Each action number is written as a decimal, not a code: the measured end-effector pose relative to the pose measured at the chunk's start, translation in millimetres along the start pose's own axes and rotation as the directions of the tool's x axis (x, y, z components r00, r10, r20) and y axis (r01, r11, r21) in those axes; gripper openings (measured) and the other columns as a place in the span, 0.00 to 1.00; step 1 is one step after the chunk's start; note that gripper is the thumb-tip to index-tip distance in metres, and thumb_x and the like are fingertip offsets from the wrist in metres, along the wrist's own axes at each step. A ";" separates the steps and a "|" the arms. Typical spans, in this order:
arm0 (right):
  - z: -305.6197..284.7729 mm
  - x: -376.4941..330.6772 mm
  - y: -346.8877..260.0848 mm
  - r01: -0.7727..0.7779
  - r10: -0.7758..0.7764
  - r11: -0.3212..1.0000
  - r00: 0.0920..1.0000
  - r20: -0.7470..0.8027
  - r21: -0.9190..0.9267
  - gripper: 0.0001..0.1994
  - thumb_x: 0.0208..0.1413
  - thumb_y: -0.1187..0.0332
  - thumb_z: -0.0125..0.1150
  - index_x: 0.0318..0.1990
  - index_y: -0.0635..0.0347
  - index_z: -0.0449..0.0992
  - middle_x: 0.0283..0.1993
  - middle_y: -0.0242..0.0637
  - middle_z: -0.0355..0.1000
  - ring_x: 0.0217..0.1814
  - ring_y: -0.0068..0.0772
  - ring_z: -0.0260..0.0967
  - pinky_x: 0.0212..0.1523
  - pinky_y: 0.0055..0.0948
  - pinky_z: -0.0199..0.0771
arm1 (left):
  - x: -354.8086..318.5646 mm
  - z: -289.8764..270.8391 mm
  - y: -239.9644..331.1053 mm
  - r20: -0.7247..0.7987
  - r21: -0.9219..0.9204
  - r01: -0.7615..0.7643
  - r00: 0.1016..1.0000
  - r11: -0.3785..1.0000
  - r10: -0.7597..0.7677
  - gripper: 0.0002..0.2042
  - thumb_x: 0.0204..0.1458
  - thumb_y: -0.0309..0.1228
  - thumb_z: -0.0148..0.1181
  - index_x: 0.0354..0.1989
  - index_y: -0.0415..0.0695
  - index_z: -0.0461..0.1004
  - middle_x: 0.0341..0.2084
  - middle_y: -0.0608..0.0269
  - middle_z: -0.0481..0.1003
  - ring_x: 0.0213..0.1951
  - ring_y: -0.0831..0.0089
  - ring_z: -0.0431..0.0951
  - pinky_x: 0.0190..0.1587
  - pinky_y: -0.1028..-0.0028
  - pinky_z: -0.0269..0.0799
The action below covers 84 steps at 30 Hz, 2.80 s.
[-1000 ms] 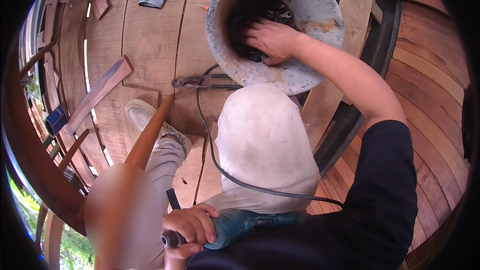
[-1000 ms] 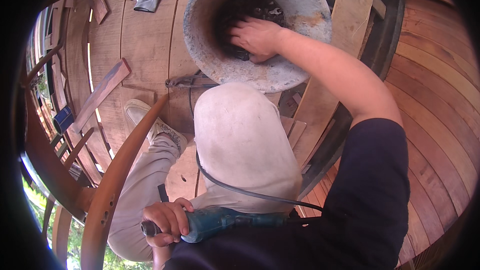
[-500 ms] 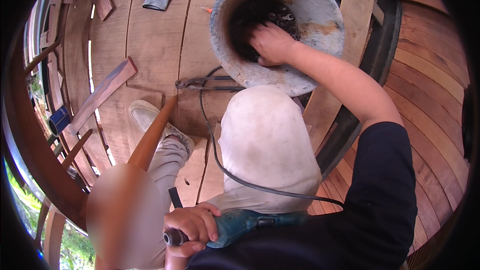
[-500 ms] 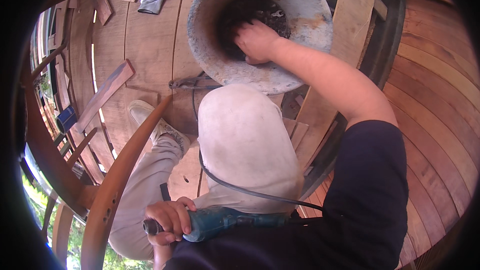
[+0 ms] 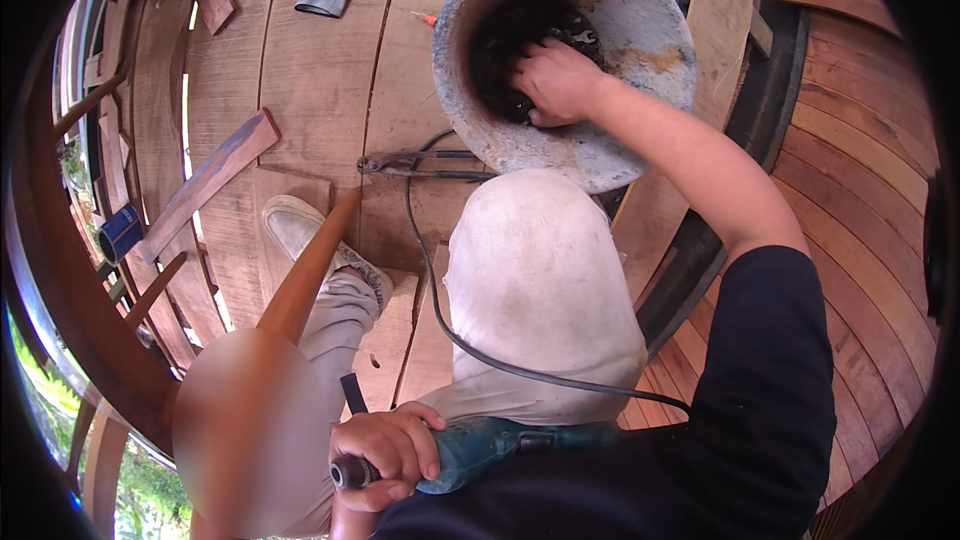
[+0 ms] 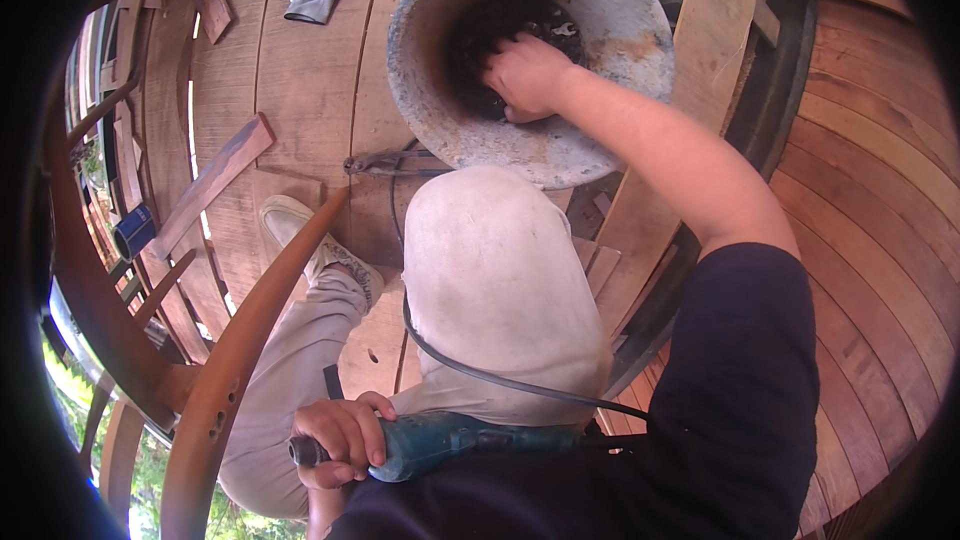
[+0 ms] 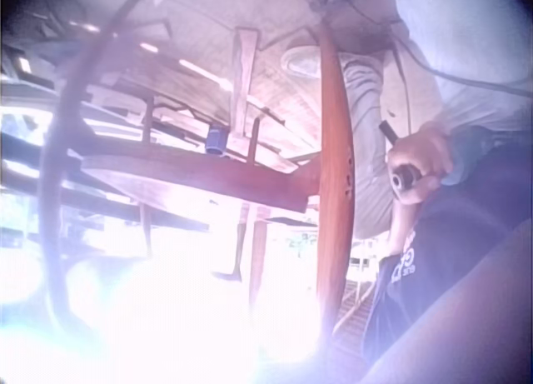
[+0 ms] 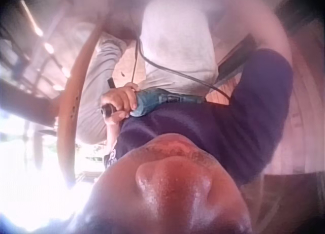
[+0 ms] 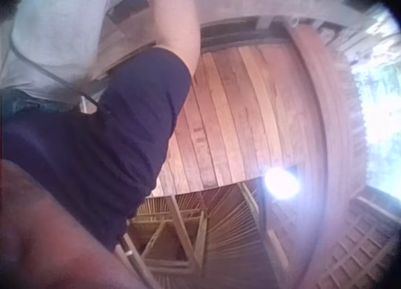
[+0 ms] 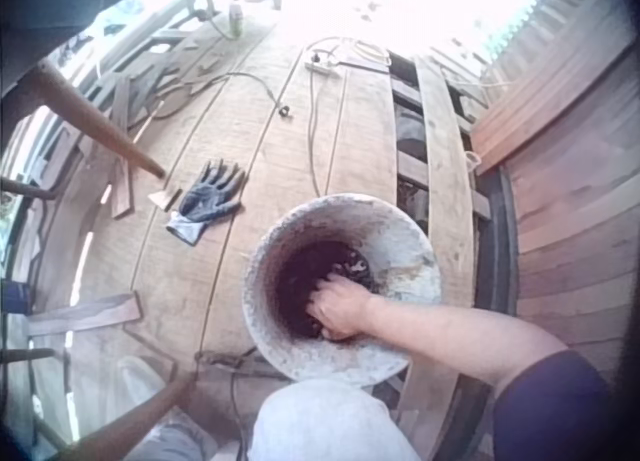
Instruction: The person sits on a wooden floor and uses a corded drill to attach a wooden chair seat to its frame. They repeatedly position the seat, drill screws into the legs, and retrieve additional screws from a bucket.
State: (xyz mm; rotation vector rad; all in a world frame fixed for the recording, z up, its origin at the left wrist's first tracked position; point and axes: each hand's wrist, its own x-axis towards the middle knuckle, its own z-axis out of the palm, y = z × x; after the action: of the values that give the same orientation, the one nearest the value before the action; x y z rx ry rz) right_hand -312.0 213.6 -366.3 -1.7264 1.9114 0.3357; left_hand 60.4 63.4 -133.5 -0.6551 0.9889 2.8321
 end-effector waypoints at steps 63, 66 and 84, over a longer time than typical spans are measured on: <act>26.1 15.8 20.3 -0.191 0.305 0.868 0.934 -0.188 0.458 0.06 0.48 0.74 0.58 0.33 0.67 0.79 0.35 0.56 0.76 0.42 0.59 0.76 0.44 0.49 0.78 | -12.9 -24.9 -13.7 -0.033 -0.134 0.041 0.998 0.990 -0.046 0.09 0.38 0.26 0.64 0.16 0.48 0.68 0.14 0.62 0.76 0.30 0.64 0.78 0.58 0.54 0.62; 19.7 11.7 36.5 -0.259 0.358 0.913 0.877 -0.319 0.315 0.07 0.49 0.76 0.55 0.33 0.65 0.78 0.35 0.53 0.77 0.41 0.57 0.76 0.44 0.48 0.79 | -12.2 -23.6 -12.9 -0.039 -0.130 0.047 0.998 0.990 -0.052 0.09 0.38 0.26 0.64 0.16 0.48 0.68 0.14 0.62 0.76 0.29 0.64 0.78 0.58 0.54 0.62; -2.6 21.1 -16.5 -0.194 0.208 0.848 0.978 0.026 0.493 0.08 0.47 0.73 0.62 0.36 0.63 0.82 0.37 0.54 0.79 0.45 0.57 0.77 0.49 0.47 0.77 | -11.0 -17.1 -13.0 -0.066 -0.121 0.048 0.996 0.992 -0.056 0.09 0.37 0.26 0.63 0.17 0.47 0.67 0.14 0.61 0.76 0.29 0.63 0.78 0.58 0.54 0.62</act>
State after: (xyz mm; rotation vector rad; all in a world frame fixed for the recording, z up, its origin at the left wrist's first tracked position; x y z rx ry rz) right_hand -297.3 192.1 -372.8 -1.2013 1.9837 -0.1062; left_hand 79.3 64.0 -148.5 -0.7839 0.8042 2.8580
